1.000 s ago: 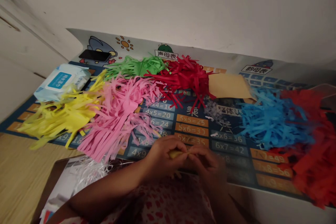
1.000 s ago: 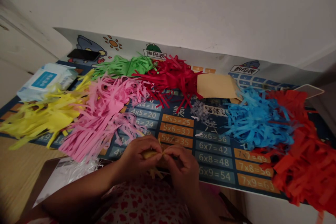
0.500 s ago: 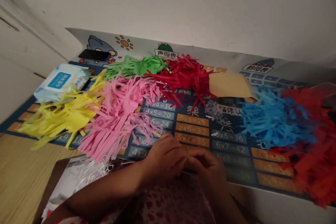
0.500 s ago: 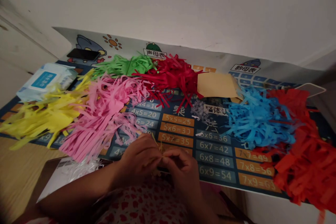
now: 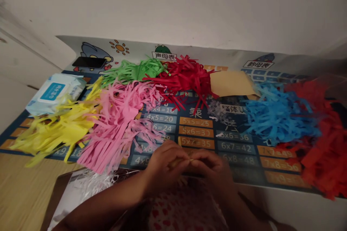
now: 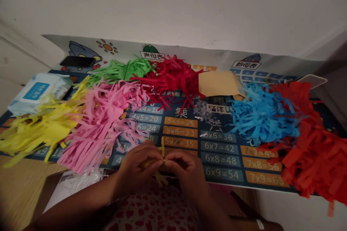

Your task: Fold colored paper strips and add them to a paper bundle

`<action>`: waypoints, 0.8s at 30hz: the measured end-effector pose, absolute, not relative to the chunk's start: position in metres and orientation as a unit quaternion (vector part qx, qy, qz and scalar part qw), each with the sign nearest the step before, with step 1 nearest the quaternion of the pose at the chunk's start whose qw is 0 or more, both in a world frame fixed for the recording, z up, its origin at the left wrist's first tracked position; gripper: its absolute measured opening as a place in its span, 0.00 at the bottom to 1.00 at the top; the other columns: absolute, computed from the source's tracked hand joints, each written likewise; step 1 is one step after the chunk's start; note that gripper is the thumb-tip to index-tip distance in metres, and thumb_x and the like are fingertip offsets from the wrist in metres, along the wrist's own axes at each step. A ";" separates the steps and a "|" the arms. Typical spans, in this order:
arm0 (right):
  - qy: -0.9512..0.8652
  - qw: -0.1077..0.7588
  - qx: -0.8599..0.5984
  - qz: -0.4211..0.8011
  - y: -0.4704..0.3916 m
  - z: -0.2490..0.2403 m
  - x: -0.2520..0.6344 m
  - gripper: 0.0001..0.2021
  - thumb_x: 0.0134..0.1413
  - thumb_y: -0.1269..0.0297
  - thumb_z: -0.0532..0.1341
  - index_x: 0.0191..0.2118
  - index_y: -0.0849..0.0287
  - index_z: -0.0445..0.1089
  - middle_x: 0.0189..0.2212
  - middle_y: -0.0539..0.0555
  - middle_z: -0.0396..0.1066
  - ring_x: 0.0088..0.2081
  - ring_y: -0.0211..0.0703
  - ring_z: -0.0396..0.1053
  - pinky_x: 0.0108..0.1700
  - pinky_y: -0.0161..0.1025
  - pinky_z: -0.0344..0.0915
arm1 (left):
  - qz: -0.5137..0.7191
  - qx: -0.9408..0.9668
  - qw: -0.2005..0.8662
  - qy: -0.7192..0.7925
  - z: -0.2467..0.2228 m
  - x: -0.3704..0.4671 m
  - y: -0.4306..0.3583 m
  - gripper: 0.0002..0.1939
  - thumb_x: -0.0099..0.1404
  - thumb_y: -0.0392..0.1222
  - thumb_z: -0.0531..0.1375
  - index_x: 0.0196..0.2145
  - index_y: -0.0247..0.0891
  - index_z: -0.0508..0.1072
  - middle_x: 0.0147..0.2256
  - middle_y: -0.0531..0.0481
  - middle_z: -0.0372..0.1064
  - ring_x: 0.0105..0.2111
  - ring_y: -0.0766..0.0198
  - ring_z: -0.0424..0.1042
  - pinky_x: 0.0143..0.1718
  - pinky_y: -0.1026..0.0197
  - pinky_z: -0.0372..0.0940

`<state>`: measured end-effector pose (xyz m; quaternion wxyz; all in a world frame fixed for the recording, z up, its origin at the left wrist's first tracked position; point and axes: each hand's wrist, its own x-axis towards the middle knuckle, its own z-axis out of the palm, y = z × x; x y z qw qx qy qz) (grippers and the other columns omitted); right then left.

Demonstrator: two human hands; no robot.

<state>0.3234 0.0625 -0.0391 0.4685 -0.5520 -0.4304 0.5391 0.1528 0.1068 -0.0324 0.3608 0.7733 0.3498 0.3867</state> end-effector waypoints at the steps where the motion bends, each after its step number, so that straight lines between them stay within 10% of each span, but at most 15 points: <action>1: -0.437 0.466 -0.552 0.536 0.063 -0.039 0.324 0.02 0.48 0.65 0.66 0.28 0.54 0.76 0.27 0.49 0.76 0.30 0.41 0.74 0.33 0.33 0.70 | 0.385 0.774 0.361 0.351 -0.032 0.153 0.107 0.02 0.62 0.34 0.60 0.32 0.37 0.74 0.28 0.49 0.73 0.30 0.65 0.71 0.34 0.64 0.64; 12: -0.587 0.452 -0.585 0.330 0.059 -0.047 0.320 0.05 0.58 0.65 0.59 0.32 0.54 0.72 0.30 0.49 0.74 0.33 0.40 0.71 0.37 0.34 0.65 | 0.370 0.777 0.366 0.354 -0.033 0.151 0.113 0.02 0.62 0.34 0.61 0.31 0.36 0.74 0.28 0.49 0.73 0.29 0.65 0.71 0.32 0.65 0.65; 19: -0.490 0.454 -0.514 0.538 0.059 -0.049 0.324 0.05 0.57 0.64 0.60 0.30 0.56 0.69 0.28 0.48 0.70 0.30 0.38 0.69 0.33 0.31 0.65 | 0.386 0.772 0.387 0.325 -0.034 0.153 0.112 0.02 0.62 0.35 0.61 0.30 0.36 0.73 0.27 0.48 0.72 0.30 0.64 0.71 0.33 0.63 0.65; 24: -0.524 0.470 -0.536 0.465 0.056 -0.051 0.321 0.04 0.58 0.65 0.60 0.31 0.55 0.70 0.29 0.48 0.69 0.32 0.37 0.67 0.36 0.31 0.63 | 0.381 0.782 0.363 0.334 -0.034 0.152 0.110 0.01 0.62 0.34 0.61 0.31 0.36 0.72 0.28 0.49 0.72 0.30 0.64 0.70 0.33 0.63 0.65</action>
